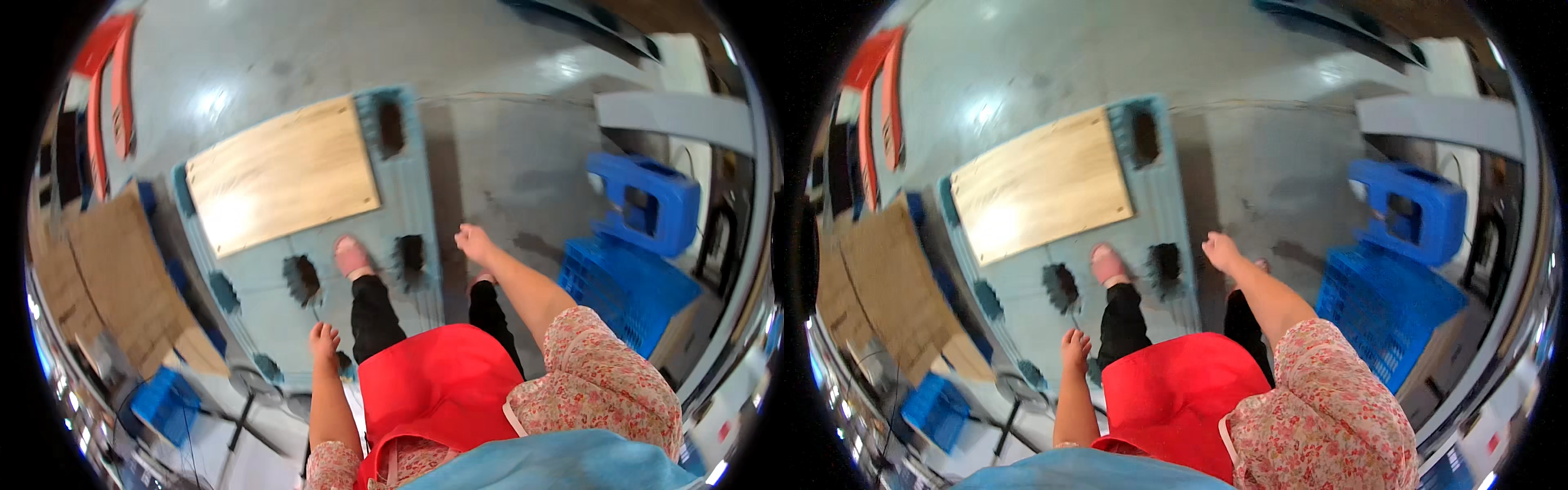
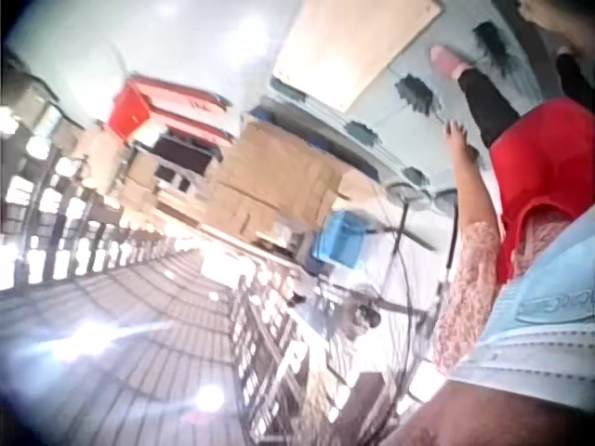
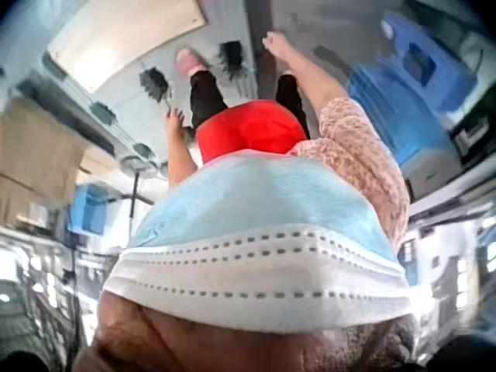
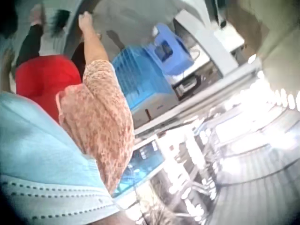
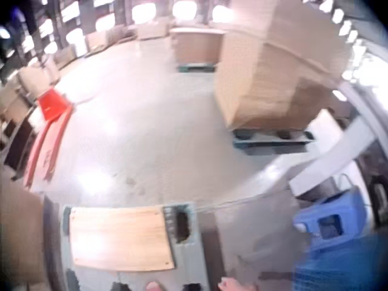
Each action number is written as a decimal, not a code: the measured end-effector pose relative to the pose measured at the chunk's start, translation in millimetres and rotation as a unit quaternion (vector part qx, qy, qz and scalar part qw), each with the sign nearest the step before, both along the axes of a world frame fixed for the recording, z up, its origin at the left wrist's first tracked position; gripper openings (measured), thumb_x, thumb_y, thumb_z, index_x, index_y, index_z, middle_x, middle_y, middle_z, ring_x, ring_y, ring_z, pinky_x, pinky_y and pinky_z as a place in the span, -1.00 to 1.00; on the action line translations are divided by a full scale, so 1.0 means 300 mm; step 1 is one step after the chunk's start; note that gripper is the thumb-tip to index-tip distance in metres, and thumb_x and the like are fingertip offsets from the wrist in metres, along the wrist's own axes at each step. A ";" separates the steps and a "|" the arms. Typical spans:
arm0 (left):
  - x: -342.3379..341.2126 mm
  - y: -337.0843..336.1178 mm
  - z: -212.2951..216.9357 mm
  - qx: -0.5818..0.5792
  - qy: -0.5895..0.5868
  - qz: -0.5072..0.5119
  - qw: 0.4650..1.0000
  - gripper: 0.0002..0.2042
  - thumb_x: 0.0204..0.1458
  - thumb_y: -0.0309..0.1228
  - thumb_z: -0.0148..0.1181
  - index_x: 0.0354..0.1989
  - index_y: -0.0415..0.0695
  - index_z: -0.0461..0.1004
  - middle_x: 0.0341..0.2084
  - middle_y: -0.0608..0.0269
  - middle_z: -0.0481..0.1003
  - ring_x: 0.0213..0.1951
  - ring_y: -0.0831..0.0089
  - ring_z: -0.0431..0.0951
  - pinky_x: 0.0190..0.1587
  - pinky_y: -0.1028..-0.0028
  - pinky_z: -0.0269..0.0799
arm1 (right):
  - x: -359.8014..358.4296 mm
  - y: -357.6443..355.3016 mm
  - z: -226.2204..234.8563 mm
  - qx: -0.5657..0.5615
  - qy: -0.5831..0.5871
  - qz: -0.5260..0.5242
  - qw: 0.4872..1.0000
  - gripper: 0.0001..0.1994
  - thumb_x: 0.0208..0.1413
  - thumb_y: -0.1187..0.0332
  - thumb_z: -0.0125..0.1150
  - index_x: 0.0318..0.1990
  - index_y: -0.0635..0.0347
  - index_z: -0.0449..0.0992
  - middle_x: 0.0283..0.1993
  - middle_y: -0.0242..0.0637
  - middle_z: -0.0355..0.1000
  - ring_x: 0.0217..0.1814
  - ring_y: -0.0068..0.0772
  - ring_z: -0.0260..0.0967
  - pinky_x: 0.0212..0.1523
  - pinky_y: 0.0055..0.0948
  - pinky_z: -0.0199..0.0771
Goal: The person takes wooden boards from a stack, places them onto a machine for processing, and then moves the processed boards onto a pallet.
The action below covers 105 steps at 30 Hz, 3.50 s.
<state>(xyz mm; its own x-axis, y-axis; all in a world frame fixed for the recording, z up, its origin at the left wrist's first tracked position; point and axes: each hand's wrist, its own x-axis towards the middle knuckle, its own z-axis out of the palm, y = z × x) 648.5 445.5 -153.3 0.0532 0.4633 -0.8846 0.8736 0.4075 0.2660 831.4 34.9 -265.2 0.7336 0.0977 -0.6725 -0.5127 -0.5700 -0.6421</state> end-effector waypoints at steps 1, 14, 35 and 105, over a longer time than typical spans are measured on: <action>0.020 -0.035 0.020 0.006 -0.007 -0.025 1.000 -0.51 0.04 -0.36 0.09 0.17 -0.15 0.17 -0.12 0.18 0.38 -0.21 0.36 0.47 -0.28 0.45 0.43 | -0.020 -0.090 0.120 -0.028 0.038 0.021 0.999 -0.75 0.03 0.27 0.10 -0.40 0.35 0.37 -0.45 0.07 0.41 -0.35 0.09 0.39 -0.33 -0.11 0.34; 0.468 -0.975 0.414 -0.070 -0.184 -0.272 0.942 -0.60 0.08 -0.36 0.06 0.10 -0.12 0.22 -0.23 0.19 0.45 -0.35 0.35 0.49 -0.32 0.44 0.43 | -0.425 -1.249 1.167 -0.298 -0.321 -0.205 0.875 -0.65 0.03 0.36 0.11 -0.03 0.33 0.35 -0.06 -0.01 0.36 -0.06 0.01 0.33 -0.11 -0.19 0.37; 0.929 -2.686 1.101 -0.376 -0.361 -0.539 0.662 -0.57 0.17 -0.17 -0.01 0.06 -0.25 0.25 -0.09 0.07 0.40 -0.12 0.31 0.42 -0.05 0.33 0.35 | -0.676 -2.008 1.745 -0.273 -0.494 -0.634 0.529 -0.66 0.19 0.33 0.00 0.04 0.37 0.38 -0.03 -0.05 0.44 0.00 -0.27 0.41 -0.01 -0.46 0.36; -1.268 -2.975 1.881 -0.243 -0.847 -0.472 -0.024 -0.53 -0.05 -0.37 0.05 0.12 0.17 0.29 0.18 0.06 0.20 0.14 -0.17 0.21 0.08 -0.27 0.05 | -2.390 -1.514 2.487 -0.166 -0.657 -0.690 0.254 -0.52 0.14 0.39 -0.09 0.21 0.35 0.09 0.19 -0.05 0.19 0.23 -0.12 0.18 0.22 -0.15 0.23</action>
<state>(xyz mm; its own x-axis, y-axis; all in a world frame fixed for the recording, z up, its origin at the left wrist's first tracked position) 268.1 -446.9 411.0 -0.1054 -0.4728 0.8748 -0.5390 0.7665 0.3493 114.3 -419.3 480.8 -0.4725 -0.7646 0.4382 0.1610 -0.5637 -0.8101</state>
